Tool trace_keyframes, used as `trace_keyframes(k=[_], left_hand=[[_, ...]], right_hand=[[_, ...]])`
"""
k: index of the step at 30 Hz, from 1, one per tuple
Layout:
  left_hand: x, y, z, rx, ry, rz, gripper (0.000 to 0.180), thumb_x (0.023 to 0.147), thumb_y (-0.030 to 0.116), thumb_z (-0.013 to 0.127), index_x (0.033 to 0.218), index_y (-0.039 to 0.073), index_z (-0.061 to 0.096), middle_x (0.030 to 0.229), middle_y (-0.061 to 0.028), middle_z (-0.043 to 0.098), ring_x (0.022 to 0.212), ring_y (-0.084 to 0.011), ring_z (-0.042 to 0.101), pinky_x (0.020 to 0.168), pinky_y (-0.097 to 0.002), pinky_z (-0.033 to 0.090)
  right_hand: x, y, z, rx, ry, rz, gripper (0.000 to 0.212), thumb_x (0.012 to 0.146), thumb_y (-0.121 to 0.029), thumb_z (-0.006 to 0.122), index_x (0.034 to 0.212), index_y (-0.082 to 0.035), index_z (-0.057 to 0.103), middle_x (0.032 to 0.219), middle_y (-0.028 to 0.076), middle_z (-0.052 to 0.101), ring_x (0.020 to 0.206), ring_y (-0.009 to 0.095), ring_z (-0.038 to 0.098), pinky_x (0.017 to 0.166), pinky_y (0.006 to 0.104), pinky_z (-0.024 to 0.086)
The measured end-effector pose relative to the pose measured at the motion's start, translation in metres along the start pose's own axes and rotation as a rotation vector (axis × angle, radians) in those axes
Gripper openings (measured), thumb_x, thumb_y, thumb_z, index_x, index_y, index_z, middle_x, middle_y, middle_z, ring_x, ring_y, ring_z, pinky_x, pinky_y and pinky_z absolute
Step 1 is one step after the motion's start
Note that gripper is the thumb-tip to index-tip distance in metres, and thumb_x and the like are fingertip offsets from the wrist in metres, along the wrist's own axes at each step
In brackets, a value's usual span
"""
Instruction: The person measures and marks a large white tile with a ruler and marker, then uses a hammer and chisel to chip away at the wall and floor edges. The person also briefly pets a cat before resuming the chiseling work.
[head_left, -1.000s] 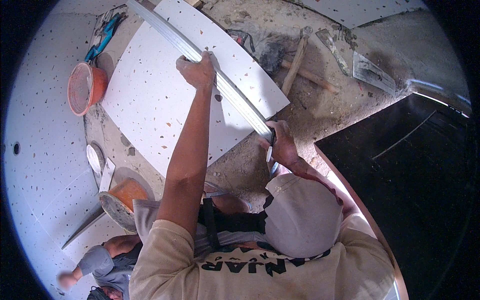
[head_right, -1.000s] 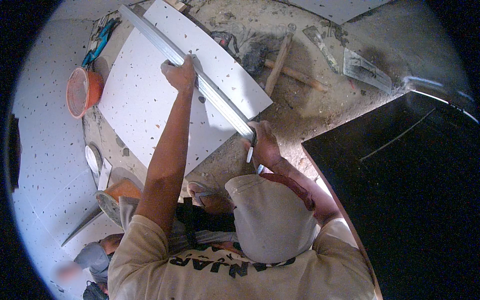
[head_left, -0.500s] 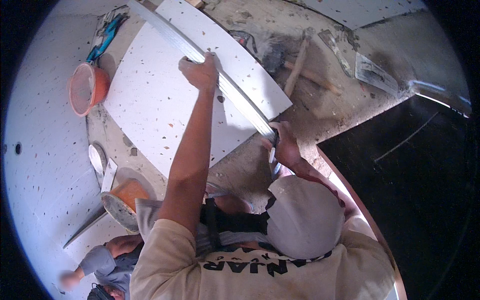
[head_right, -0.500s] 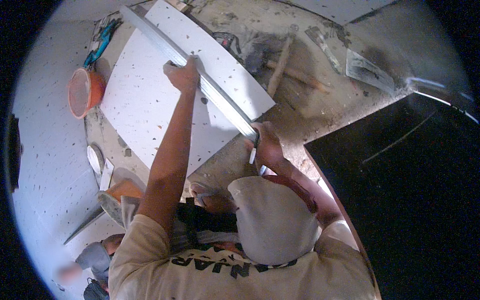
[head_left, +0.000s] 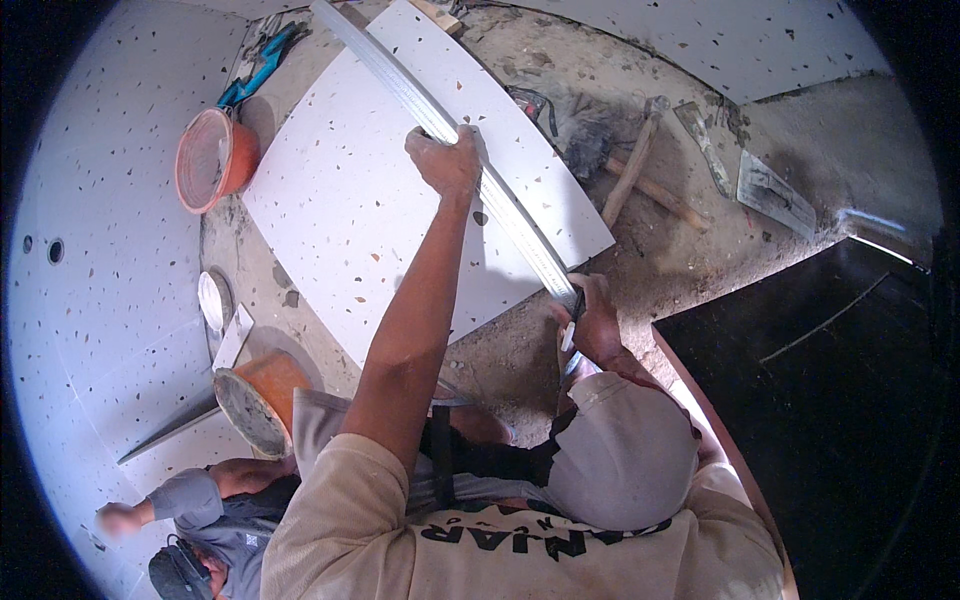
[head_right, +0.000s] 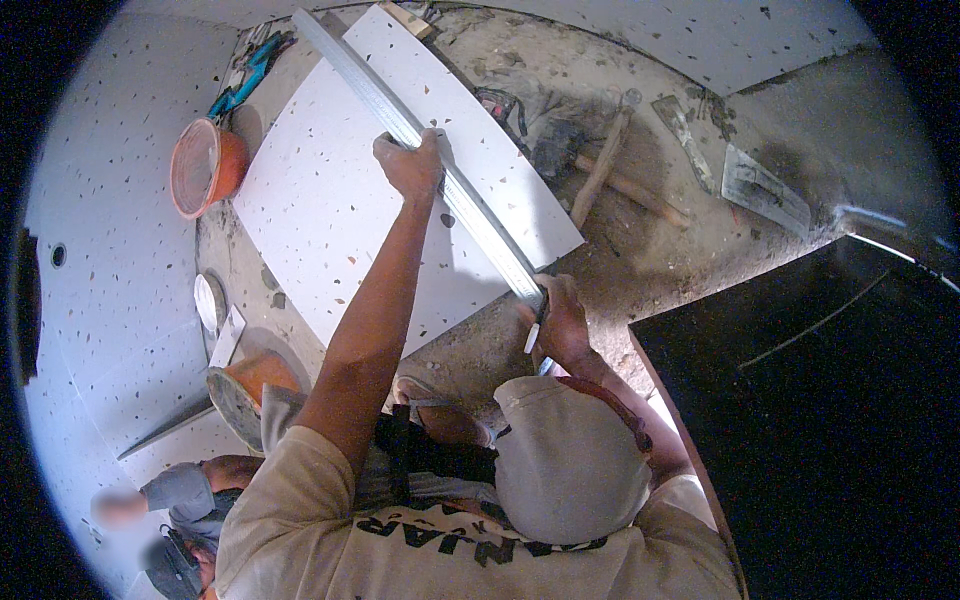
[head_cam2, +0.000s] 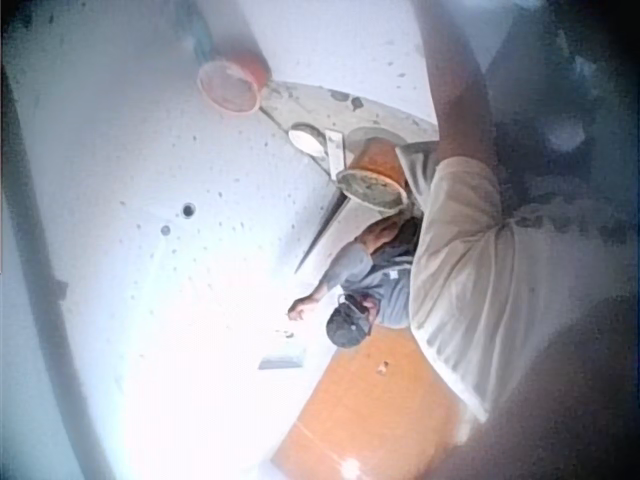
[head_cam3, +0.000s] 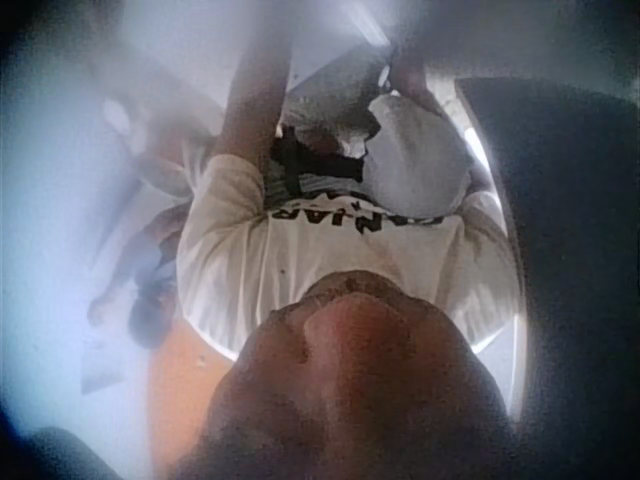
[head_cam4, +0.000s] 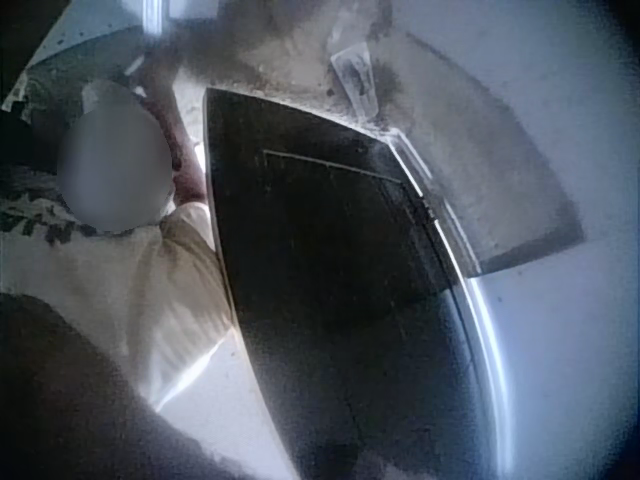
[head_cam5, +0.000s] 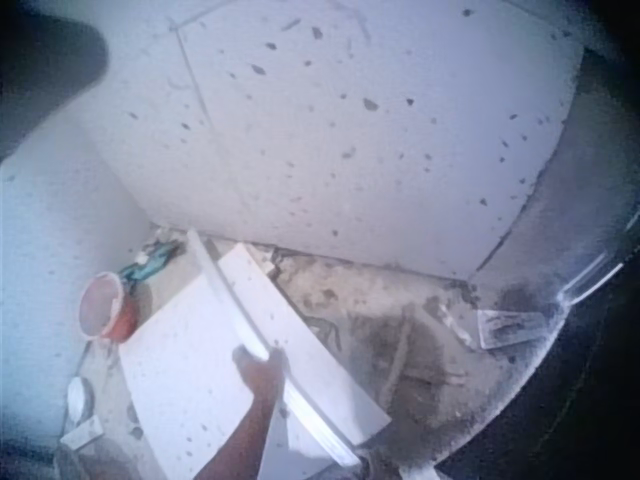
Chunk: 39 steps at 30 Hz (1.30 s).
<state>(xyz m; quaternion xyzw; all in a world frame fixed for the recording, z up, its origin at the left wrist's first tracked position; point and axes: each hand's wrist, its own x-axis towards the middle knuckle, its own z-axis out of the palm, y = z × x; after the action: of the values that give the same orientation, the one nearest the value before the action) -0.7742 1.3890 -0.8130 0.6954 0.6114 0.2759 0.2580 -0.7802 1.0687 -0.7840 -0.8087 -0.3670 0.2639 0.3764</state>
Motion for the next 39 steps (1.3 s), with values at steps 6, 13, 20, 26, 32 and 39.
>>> trace_keyframes(k=[6, 13, 20, 26, 32, 39], left_hand=[[-0.004, 0.002, -0.003, -0.052, -0.059, 0.003, 0.065, 0.074, 0.024, 0.074, 0.117, -0.012, 0.041, 0.111, -0.0234, 0.047, 0.105, -0.0353, 0.051, 0.093, -0.0413, 0.041], [-0.003, 0.005, -0.009, -0.075, -0.091, -0.015, 0.066, 0.075, 0.026, 0.074, 0.118, -0.011, 0.041, 0.108, -0.0211, 0.047, 0.101, -0.0329, 0.052, 0.091, -0.0408, 0.042], [-0.004, 0.007, -0.010, -0.079, -0.103, -0.020, 0.065, 0.075, 0.026, 0.074, 0.117, -0.011, 0.041, 0.108, -0.0204, 0.046, 0.100, -0.0313, 0.052, 0.090, -0.0408, 0.043], [-0.002, -0.001, -0.007, -0.061, -0.079, 0.020, 0.070, 0.075, 0.032, 0.076, 0.116, -0.013, 0.042, 0.108, -0.0219, 0.049, 0.095, -0.0317, 0.056, 0.088, -0.0401, 0.046], [-0.006, 0.002, -0.004, -0.105, -0.010, 0.036, 0.068, 0.076, 0.039, 0.076, 0.113, -0.011, 0.048, 0.104, -0.0217, 0.053, 0.092, -0.0311, 0.057, 0.085, -0.0388, 0.047], [0.014, -0.023, -0.015, -0.271, -0.160, -0.071, 0.038, 0.078, 0.015, 0.069, 0.106, -0.008, 0.057, 0.089, -0.0145, 0.063, 0.073, -0.0200, 0.060, 0.064, -0.0321, 0.049]], right_hand=[[0.000, -0.004, -0.002, 0.045, -0.018, 0.081, 0.050, 0.077, -0.013, 0.075, 0.118, -0.008, 0.047, 0.106, 0.018, 0.049, 0.097, 0.036, 0.053, 0.082, 0.0437, 0.045], [-0.002, -0.001, 0.000, 0.069, -0.068, 0.120, 0.053, 0.077, -0.017, 0.076, 0.119, -0.006, 0.046, 0.107, 0.020, 0.051, 0.099, 0.041, 0.053, 0.081, 0.0475, 0.045], [-0.001, -0.003, -0.001, 0.027, -0.057, 0.096, 0.055, 0.076, -0.016, 0.076, 0.120, -0.006, 0.045, 0.109, 0.021, 0.050, 0.100, 0.040, 0.053, 0.081, 0.0473, 0.045], [-0.002, -0.003, 0.002, 0.114, -0.055, 0.147, 0.052, 0.076, -0.016, 0.076, 0.119, -0.006, 0.047, 0.105, 0.020, 0.051, 0.098, 0.040, 0.053, 0.081, 0.0467, 0.045], [-0.002, 0.000, -0.001, 0.027, -0.009, 0.056, 0.052, 0.076, -0.016, 0.076, 0.118, -0.006, 0.048, 0.104, 0.020, 0.052, 0.098, 0.040, 0.053, 0.083, 0.0472, 0.044], [0.000, -0.003, -0.005, 0.018, -0.049, 0.076, 0.052, 0.076, -0.016, 0.076, 0.119, -0.008, 0.049, 0.107, 0.019, 0.052, 0.100, 0.039, 0.052, 0.084, 0.0468, 0.044]])
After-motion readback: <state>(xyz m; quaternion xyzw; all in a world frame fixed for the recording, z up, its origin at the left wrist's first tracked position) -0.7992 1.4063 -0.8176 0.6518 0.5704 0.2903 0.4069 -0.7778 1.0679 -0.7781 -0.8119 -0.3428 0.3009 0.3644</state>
